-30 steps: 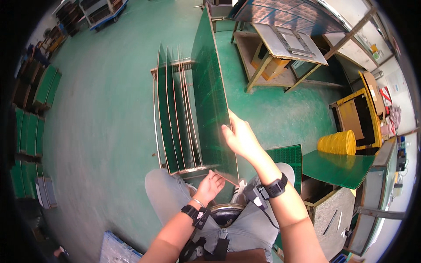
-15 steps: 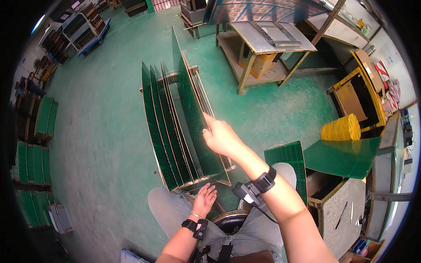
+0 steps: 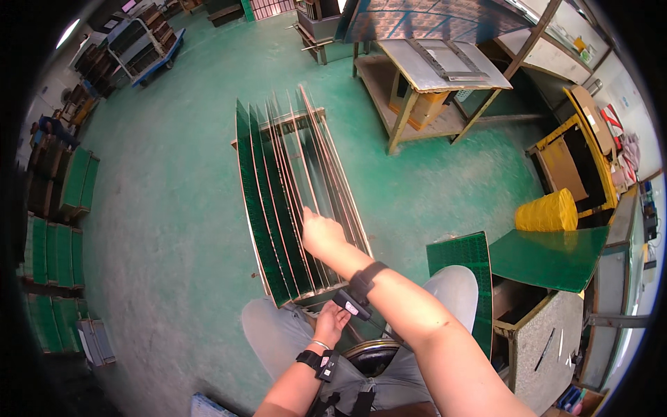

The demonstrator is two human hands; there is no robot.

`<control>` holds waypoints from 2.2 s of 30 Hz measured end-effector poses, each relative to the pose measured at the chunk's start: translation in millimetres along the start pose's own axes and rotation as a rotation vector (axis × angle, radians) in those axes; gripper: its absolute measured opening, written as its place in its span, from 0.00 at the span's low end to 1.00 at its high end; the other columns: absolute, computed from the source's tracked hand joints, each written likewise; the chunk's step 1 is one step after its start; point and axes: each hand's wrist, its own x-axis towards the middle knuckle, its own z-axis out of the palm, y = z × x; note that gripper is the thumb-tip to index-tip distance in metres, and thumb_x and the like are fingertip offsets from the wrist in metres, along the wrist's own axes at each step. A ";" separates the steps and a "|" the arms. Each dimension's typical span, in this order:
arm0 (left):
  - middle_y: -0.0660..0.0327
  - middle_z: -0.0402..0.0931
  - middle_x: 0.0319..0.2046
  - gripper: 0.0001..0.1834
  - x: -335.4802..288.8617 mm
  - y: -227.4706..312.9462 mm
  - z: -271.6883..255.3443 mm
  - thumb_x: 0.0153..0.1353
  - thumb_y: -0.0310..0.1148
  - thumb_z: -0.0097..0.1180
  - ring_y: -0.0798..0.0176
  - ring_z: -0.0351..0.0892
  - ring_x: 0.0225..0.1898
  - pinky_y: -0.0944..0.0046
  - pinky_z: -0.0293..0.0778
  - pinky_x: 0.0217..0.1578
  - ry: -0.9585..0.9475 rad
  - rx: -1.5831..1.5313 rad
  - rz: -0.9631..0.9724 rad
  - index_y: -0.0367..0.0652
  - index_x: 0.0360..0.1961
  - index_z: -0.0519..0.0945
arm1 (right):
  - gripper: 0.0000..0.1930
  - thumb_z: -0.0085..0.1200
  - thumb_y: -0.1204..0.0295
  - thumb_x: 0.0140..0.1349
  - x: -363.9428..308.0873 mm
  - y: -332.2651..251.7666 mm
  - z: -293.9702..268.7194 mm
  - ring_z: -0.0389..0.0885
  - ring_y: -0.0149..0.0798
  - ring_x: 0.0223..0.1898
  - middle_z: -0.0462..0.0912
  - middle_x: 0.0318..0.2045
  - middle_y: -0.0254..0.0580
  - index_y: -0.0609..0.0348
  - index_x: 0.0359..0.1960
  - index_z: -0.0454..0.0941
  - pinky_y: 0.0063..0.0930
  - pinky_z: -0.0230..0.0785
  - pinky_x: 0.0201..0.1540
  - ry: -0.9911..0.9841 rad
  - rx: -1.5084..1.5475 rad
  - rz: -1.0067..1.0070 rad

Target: Picking up green circuit board panels, inspecting them, and placing them into a vertical rack on a fabrication floor.

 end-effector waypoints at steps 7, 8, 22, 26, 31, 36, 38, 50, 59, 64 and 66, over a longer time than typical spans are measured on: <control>0.54 0.74 0.42 0.15 -2.0 8.8 0.3 0.63 0.29 0.37 0.62 0.76 0.37 0.67 0.72 0.37 -0.036 -0.058 0.035 0.41 0.51 0.67 | 0.23 0.46 0.67 0.58 -22.4 46.0 42.9 0.56 0.47 0.61 0.59 0.61 0.47 0.55 0.57 0.63 0.45 0.47 0.62 0.366 -0.156 -0.209; 0.54 0.74 0.42 0.15 -1.1 8.5 0.0 0.63 0.28 0.37 0.62 0.76 0.37 0.67 0.72 0.37 -0.039 -0.058 0.033 0.41 0.50 0.67 | 0.23 0.47 0.66 0.58 -25.8 50.3 47.3 0.55 0.48 0.62 0.58 0.61 0.48 0.55 0.57 0.63 0.44 0.47 0.62 0.346 -0.226 -0.215; 0.53 0.74 0.42 0.13 -1.0 12.0 4.1 0.62 0.28 0.39 0.60 0.75 0.39 0.65 0.72 0.38 -0.053 -0.111 0.055 0.41 0.48 0.68 | 0.29 0.48 0.74 0.52 -29.8 68.2 45.4 0.54 0.39 0.63 0.55 0.63 0.39 0.46 0.59 0.60 0.45 0.46 0.63 0.340 -0.344 -0.188; 0.55 0.76 0.40 0.14 0.8 7.6 5.1 0.62 0.30 0.40 0.63 0.76 0.36 0.67 0.71 0.38 -0.059 -0.116 0.068 0.42 0.48 0.69 | 0.24 0.48 0.69 0.53 -24.9 65.0 53.0 0.53 0.44 0.64 0.54 0.64 0.44 0.49 0.56 0.65 0.50 0.45 0.62 0.361 -0.318 -0.158; 0.55 0.76 0.40 0.14 3.2 10.1 5.3 0.62 0.30 0.40 0.62 0.76 0.36 0.66 0.71 0.39 -0.063 -0.130 0.077 0.41 0.48 0.69 | 0.24 0.47 0.60 0.57 -25.5 51.7 56.8 0.48 0.44 0.66 0.49 0.65 0.46 0.52 0.55 0.66 0.52 0.40 0.63 0.295 -0.388 -0.118; 0.52 0.75 0.41 0.12 -0.4 13.0 10.5 0.62 0.28 0.40 0.60 0.76 0.38 0.65 0.72 0.39 -0.070 -0.137 0.091 0.40 0.46 0.69 | 0.20 0.50 0.59 0.55 -16.7 41.6 54.6 0.40 0.45 0.67 0.42 0.67 0.45 0.52 0.48 0.74 0.54 0.34 0.64 0.215 -0.517 -0.063; 0.55 0.76 0.40 0.12 0.4 10.7 9.8 0.62 0.30 0.41 0.62 0.76 0.36 0.66 0.71 0.37 -0.094 -0.159 0.107 0.42 0.46 0.69 | 0.15 0.52 0.60 0.54 -13.8 40.4 56.3 0.38 0.46 0.68 0.40 0.67 0.46 0.52 0.38 0.80 0.55 0.35 0.64 0.135 -0.400 0.071; 0.54 0.73 0.43 0.14 -14.5 16.8 5.6 0.61 0.27 0.42 0.57 0.74 0.42 0.61 0.72 0.43 -0.271 -0.333 0.012 0.42 0.49 0.68 | 0.16 0.49 0.68 0.59 -111.6 41.5 -115.4 0.76 0.46 0.45 0.78 0.41 0.56 0.73 0.38 0.75 0.30 0.65 0.49 0.407 0.253 -0.076; 0.52 0.66 0.51 0.21 -111.2 39.5 56.7 0.63 0.38 0.44 0.52 0.65 0.53 0.54 0.62 0.55 -0.643 -0.270 0.132 0.42 0.55 0.62 | 0.16 0.46 0.68 0.61 -300.2 66.2 -188.8 0.73 0.27 0.38 0.78 0.38 0.36 0.67 0.45 0.73 0.21 0.64 0.44 0.808 0.855 -0.227; 0.57 0.60 0.58 0.26 -152.3 64.9 89.7 0.62 0.43 0.46 0.53 0.57 0.60 0.49 0.53 0.60 -1.224 -0.518 0.358 0.46 0.59 0.60 | 0.19 0.52 0.66 0.60 -301.0 63.5 -116.2 0.73 0.31 0.42 0.76 0.41 0.37 0.66 0.48 0.69 0.28 0.66 0.46 0.768 1.422 -0.253; 0.62 0.66 0.54 0.24 -197.5 93.5 100.5 0.60 0.42 0.50 0.54 0.63 0.56 0.47 0.57 0.57 -0.812 -0.449 0.309 0.48 0.56 0.64 | 0.21 0.53 0.68 0.58 -306.3 42.1 -91.4 0.71 0.37 0.49 0.72 0.49 0.41 0.64 0.51 0.66 0.34 0.63 0.53 0.485 1.652 -0.258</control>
